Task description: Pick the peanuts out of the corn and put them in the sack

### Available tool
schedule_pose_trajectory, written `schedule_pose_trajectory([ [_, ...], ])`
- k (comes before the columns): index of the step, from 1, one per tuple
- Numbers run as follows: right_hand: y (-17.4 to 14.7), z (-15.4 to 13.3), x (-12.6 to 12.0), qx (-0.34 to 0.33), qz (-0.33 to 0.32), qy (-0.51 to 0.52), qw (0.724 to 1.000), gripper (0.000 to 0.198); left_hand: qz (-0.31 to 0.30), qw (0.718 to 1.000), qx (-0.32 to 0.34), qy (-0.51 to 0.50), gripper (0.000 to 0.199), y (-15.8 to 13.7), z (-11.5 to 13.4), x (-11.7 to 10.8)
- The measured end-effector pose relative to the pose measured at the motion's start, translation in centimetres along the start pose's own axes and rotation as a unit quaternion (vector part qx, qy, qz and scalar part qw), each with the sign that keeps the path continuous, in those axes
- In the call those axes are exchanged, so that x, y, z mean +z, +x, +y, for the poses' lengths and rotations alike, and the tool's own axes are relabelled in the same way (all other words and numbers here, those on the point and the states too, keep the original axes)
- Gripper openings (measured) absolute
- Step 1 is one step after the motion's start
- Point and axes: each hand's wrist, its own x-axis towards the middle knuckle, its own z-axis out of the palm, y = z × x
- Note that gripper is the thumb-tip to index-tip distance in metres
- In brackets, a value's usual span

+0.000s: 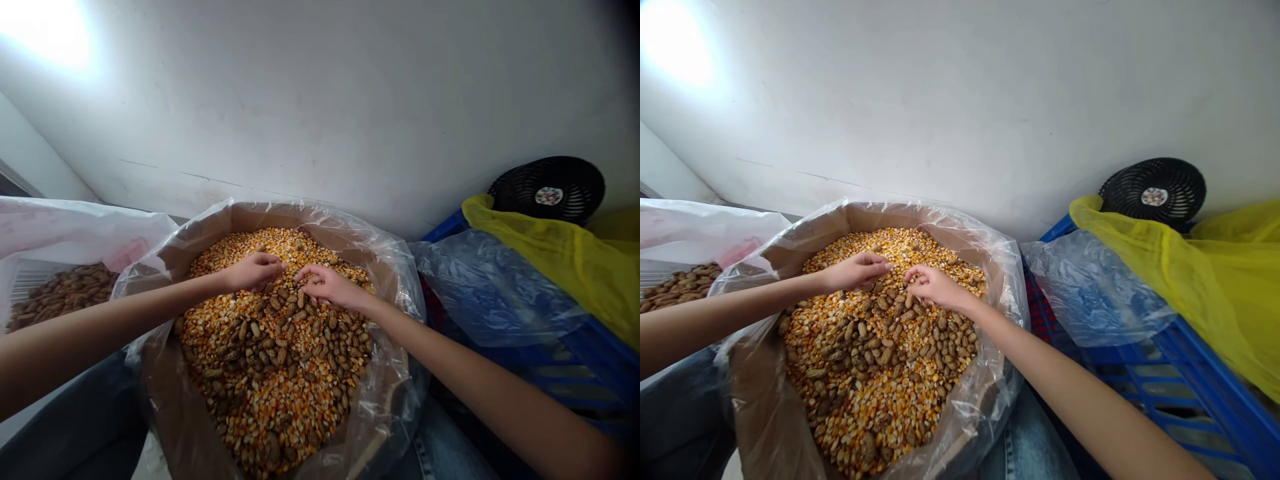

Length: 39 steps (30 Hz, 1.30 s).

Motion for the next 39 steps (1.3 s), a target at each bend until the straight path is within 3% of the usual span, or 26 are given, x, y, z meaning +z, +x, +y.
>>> schedule_pose_trajectory([
  [2, -0.2, -0.2, 0.1, -0.049, -0.012, -0.190, 0.981, 0.030, 0.018, 0.979, 0.055, 0.193, 0.025, -0.2, -0.3, 0.6],
  [5, -0.4, -0.2, 0.3, -0.075, -0.008, -0.372, 0.925, 0.036, 0.019, 0.916, 0.097, 0.390, 0.024, -0.5, -1.1, 1.5],
  [8, -0.6, -0.1, 0.6, -0.089, 0.005, -0.458, 0.885, 0.038, 0.020, 0.864, 0.119, 0.488, 0.028, -0.7, -2.0, 2.1],
  [10, -0.7, 0.1, 0.6, -0.106, 0.003, -0.486, 0.867, 0.037, 0.024, 0.847, 0.138, 0.513, 0.030, -0.7, -2.5, 2.3],
  [12, -0.8, 0.5, 0.3, -0.126, -0.004, -0.489, 0.863, 0.036, 0.032, 0.846, 0.140, 0.514, 0.030, -0.7, -2.8, 2.3],
  [14, -0.8, 1.1, 0.0, -0.148, -0.010, -0.480, 0.864, 0.034, 0.042, 0.862, 0.130, 0.488, 0.029, -0.6, -2.8, 2.1],
  [18, -0.8, 2.3, -0.4, -0.182, -0.020, -0.465, 0.866, 0.032, 0.079, 0.946, 0.071, 0.307, 0.025, -0.3, -2.0, 1.6],
  [20, -0.7, 2.4, -0.4, -0.187, -0.008, -0.432, 0.882, 0.030, 0.098, 0.989, 0.009, 0.115, 0.025, -0.1, -1.5, 1.3],
  [22, -0.5, 2.2, -0.2, -0.171, 0.031, -0.355, 0.919, 0.025, 0.104, 0.987, -0.045, -0.110, 0.025, 0.1, -1.1, 0.9],
  [24, -0.3, 1.7, -0.1, -0.122, 0.086, -0.205, 0.967, 0.024, 0.096, 0.947, -0.073, -0.297, 0.026, 0.1, -0.9, 0.4],
  [26, 0.0, 1.1, -0.2, -0.058, 0.114, 0.012, 0.992, 0.025, 0.081, 0.901, -0.078, -0.419, 0.024, 0.0, -0.8, 0.0],
  [27, 0.1, 0.8, -0.3, -0.035, 0.106, 0.127, 0.986, 0.025, 0.073, 0.882, -0.077, -0.459, 0.022, 0.0, -0.9, -0.2],
  [29, 0.1, 0.3, -0.5, -0.015, 0.063, 0.315, 0.947, 0.022, 0.060, 0.858, -0.066, -0.506, 0.016, -0.2, -0.9, -0.5],
  [32, 0.0, 0.0, -0.8, -0.018, -0.001, 0.444, 0.896, 0.016, 0.036, 0.856, -0.047, -0.514, 0.013, -0.4, -0.7, -0.7],
  [34, -0.1, 0.0, -0.8, -0.012, -0.027, 0.454, 0.891, 0.017, 0.027, 0.878, -0.039, -0.476, 0.016, -0.5, -0.6, -0.6],
  [36, 0.0, 0.3, -0.6, -0.001, -0.025, 0.425, 0.905, 0.023, 0.024, 0.926, -0.039, -0.374, 0.022, -0.6, -0.5, -0.2],
  [39, 0.3, 0.7, -0.1, 0.016, 0.043, 0.285, 0.957, 0.032, 0.021, 0.997, -0.025, -0.070, 0.034, -1.0, -0.7, 0.6],
])
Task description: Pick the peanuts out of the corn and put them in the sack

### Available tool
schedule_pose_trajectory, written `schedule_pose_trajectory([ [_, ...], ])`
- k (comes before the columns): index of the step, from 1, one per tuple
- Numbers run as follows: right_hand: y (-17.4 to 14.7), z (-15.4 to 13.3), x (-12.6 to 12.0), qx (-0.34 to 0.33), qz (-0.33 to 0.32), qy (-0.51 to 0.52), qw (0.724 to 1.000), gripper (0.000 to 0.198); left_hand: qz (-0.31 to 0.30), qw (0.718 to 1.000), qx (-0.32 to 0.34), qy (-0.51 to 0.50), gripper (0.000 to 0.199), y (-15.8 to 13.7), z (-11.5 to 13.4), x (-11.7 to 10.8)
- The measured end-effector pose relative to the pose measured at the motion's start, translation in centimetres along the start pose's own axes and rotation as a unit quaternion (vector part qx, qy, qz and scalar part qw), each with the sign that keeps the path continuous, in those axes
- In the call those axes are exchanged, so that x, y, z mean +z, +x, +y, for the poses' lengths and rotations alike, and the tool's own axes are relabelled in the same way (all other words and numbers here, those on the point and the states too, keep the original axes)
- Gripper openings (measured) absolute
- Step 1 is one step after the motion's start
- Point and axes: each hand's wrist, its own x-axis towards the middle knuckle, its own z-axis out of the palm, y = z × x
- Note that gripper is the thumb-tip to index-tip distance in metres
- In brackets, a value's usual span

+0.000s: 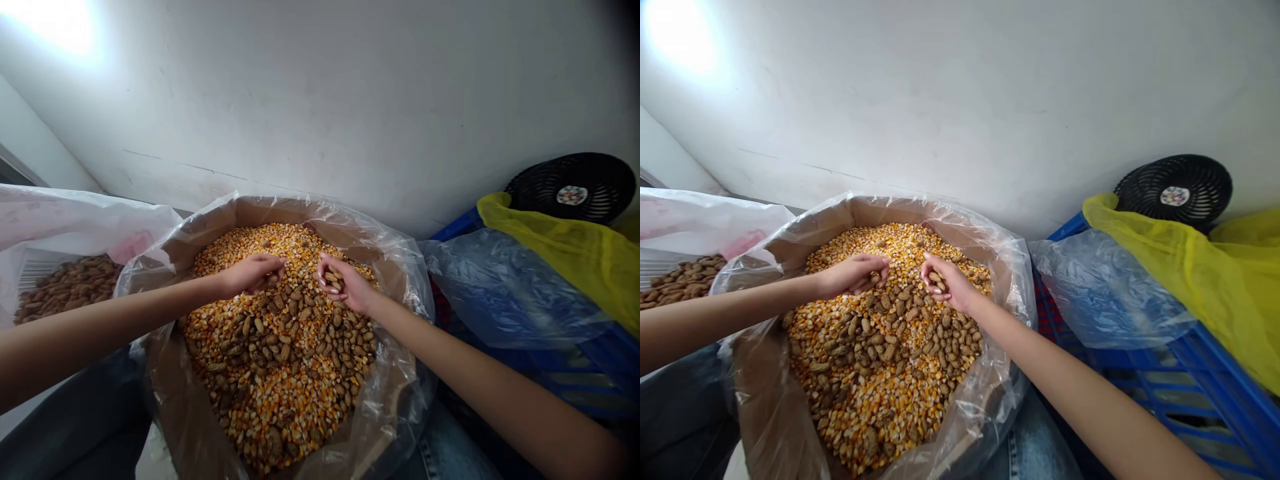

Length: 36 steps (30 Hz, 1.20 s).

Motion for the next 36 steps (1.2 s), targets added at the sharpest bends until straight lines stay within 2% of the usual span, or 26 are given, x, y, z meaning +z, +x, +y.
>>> schedule_pose_trajectory([
  [1, 0.0, 0.2, 0.1, -0.020, 0.027, -0.081, 0.996, 0.031, 0.002, 0.992, 0.031, 0.126, 0.035, -0.2, -0.2, 0.2],
  [2, 0.0, 0.4, 0.2, -0.049, 0.048, -0.171, 0.983, 0.029, 0.003, 0.967, 0.071, 0.247, 0.035, -0.5, -0.4, 0.4],
  [3, 0.0, 0.5, 0.4, -0.082, 0.060, -0.261, 0.960, 0.026, 0.003, 0.928, 0.115, 0.354, 0.033, -0.7, -0.6, 0.6],
  [5, -0.3, 0.7, 0.9, -0.129, 0.062, -0.423, 0.895, 0.022, -0.008, 0.835, 0.183, 0.519, 0.031, -1.2, -1.1, 0.7],
  [7, -0.7, 0.8, 1.5, -0.135, 0.045, -0.548, 0.825, 0.026, -0.029, 0.753, 0.223, 0.618, 0.032, -1.5, -1.7, 0.6],
  [8, -0.9, 0.9, 1.8, -0.129, 0.035, -0.597, 0.791, 0.027, -0.039, 0.721, 0.240, 0.649, 0.034, -1.5, -2.0, 0.5],
  [10, -1.0, 1.1, 2.4, -0.132, 0.016, -0.663, 0.737, 0.028, -0.055, 0.676, 0.269, 0.684, 0.035, -1.5, -2.4, 0.2],
  [12, -1.0, 1.2, 2.7, -0.140, 0.009, -0.684, 0.716, 0.026, -0.065, 0.654, 0.283, 0.698, 0.034, -1.4, -2.7, -0.1],
  [14, -0.7, 1.2, 2.5, -0.133, 0.024, -0.661, 0.738, 0.023, -0.068, 0.655, 0.279, 0.699, 0.034, -1.3, -2.7, -0.1],
  [16, -0.3, 1.1, 2.0, -0.124, 0.047, -0.602, 0.787, 0.023, -0.054, 0.685, 0.251, 0.682, 0.036, -1.1, -2.4, -0.1],
  [18, 0.0, 1.1, 1.2, -0.126, 0.058, -0.534, 0.834, 0.025, -0.022, 0.744, 0.207, 0.634, 0.037, -1.0, -1.7, -0.3],
  [20, 0.2, 1.2, 0.6, -0.135, 0.057, -0.481, 0.864, 0.026, 0.007, 0.814, 0.164, 0.557, 0.037, -1.0, -0.6, -1.1],
  [23, 0.3, 1.4, 0.0, -0.139, 0.053, -0.442, 0.885, 0.026, 0.018, 0.897, 0.097, 0.430, 0.036, -2.0, 1.8, -3.7],
  [26, 0.2, 1.4, -0.2, -0.139, 0.050, -0.432, 0.890, 0.026, 0.027, 0.944, -0.030, 0.327, 0.035, -5.0, 4.1, -7.7],
  [28, 0.2, 1.5, -0.3, -0.139, 0.049, -0.432, 0.890, 0.027, 0.101, 0.951, -0.112, 0.269, 0.033, -8.2, 4.9, -10.7],
  [30, 0.2, 1.5, -0.4, -0.140, 0.048, -0.431, 0.890, 0.027, 0.216, 0.934, -0.143, 0.244, 0.030, -11.7, 4.7, -13.7],
  [31, 0.3, 1.4, -0.4, -0.141, 0.050, -0.431, 0.890, 0.027, 0.262, 0.916, -0.157, 0.260, 0.031, -13.4, 4.1, -15.0],
  [34, 0.4, 0.3, 0.5, -0.147, 0.057, -0.438, 0.885, 0.026, 0.301, 0.861, -0.219, 0.346, 0.035, -17.3, 1.5, -18.0],
  [36, 0.6, -1.9, 2.3, -0.177, 0.063, -0.445, 0.876, 0.026, 0.324, 0.835, -0.192, 0.401, 0.038, -18.9, -0.2, -19.0],
])
